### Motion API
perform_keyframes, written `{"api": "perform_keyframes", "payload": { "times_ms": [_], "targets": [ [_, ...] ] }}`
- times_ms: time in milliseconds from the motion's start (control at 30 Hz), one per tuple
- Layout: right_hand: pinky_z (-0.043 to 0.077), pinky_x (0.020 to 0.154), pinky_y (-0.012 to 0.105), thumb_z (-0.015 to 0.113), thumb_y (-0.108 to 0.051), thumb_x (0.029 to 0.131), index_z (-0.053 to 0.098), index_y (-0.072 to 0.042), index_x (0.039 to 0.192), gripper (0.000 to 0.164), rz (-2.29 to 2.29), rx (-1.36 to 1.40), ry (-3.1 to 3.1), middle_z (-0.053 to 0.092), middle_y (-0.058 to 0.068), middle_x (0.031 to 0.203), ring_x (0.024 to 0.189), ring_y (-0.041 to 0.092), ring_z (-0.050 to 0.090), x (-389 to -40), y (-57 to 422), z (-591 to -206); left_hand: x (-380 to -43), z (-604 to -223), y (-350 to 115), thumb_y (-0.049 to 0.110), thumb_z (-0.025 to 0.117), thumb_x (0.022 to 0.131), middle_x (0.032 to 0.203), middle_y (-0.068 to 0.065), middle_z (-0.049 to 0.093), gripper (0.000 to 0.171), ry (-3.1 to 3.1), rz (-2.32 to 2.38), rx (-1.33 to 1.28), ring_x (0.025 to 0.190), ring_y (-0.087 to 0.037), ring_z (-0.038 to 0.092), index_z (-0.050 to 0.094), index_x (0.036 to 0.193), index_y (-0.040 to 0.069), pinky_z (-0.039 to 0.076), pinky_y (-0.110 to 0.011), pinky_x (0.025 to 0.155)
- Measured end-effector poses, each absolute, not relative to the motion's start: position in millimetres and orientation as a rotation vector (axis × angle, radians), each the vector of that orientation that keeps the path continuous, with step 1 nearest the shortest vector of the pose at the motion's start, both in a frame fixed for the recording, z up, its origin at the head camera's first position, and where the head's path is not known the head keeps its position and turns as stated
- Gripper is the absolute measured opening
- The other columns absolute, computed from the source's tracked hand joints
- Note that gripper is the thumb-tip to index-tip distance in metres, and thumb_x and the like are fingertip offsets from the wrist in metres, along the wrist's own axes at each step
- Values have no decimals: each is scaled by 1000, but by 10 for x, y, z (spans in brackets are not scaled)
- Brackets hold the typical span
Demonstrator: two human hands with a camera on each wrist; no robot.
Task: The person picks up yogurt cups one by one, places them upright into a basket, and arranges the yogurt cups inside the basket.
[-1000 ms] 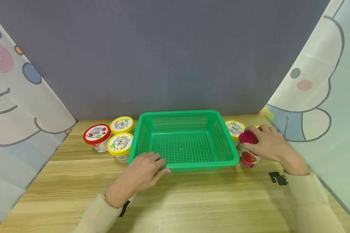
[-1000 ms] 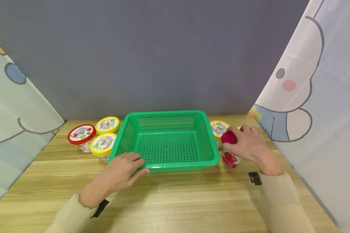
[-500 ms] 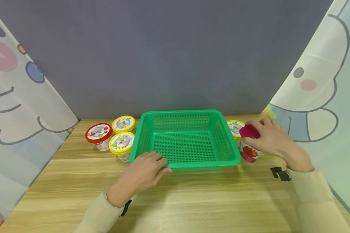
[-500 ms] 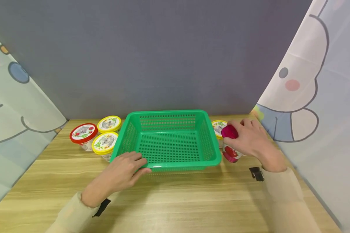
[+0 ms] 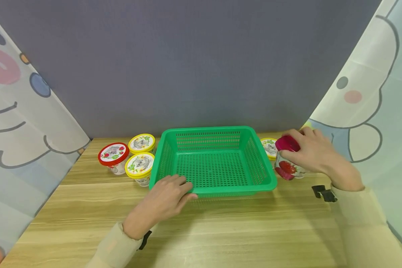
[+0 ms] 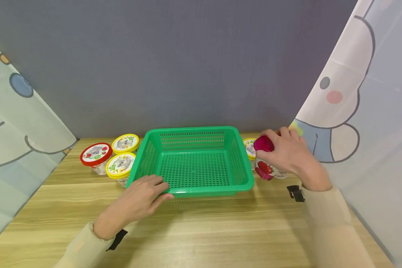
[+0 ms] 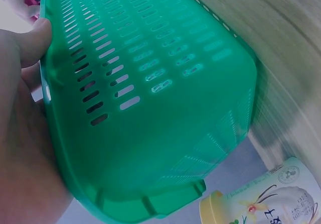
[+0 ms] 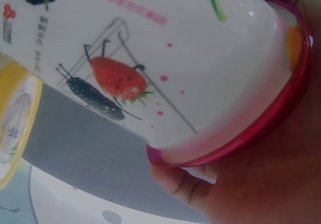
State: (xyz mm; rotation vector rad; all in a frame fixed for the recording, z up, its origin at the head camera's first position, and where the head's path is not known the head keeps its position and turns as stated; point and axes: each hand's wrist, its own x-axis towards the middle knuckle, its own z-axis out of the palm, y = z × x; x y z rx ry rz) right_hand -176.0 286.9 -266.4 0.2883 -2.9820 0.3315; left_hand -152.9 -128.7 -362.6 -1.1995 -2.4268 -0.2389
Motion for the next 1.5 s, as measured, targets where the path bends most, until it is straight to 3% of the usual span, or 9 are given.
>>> {"api": "perform_keyframes", "payload": {
  "times_ms": [900, 1200, 1500],
  "targets": [
    [40, 83, 58, 56, -44, 94, 51, -14, 140, 55, 313, 327, -2983, 46, 23, 130, 116, 44, 38, -1871, 2603, -2295, -1517, -3607, -1295, 39, 66, 98, 71, 8, 40, 27, -2438, -228, -1197, 66, -13, 40, 60, 83, 18, 41, -28, 63],
    [41, 77, 52, 56, -44, 93, 52, -17, 141, 55, 310, 345, -2979, 49, 19, 125, 112, 41, 38, -1904, 2447, -2193, -1515, -3610, -1287, 39, 66, 98, 71, 8, 39, 27, -2440, -231, -1194, 65, -12, 38, 61, 83, 17, 40, -28, 63],
    [36, 83, 54, 55, -44, 92, 52, -16, 140, 55, 340, 378, -2966, 47, 20, 126, 112, 41, 37, -1994, 2306, -2153, -1521, -3614, -1297, 39, 64, 99, 71, 8, 39, 28, -2437, -230, -1199, 65, -13, 38, 60, 83, 18, 39, -28, 62]
  ]
}}
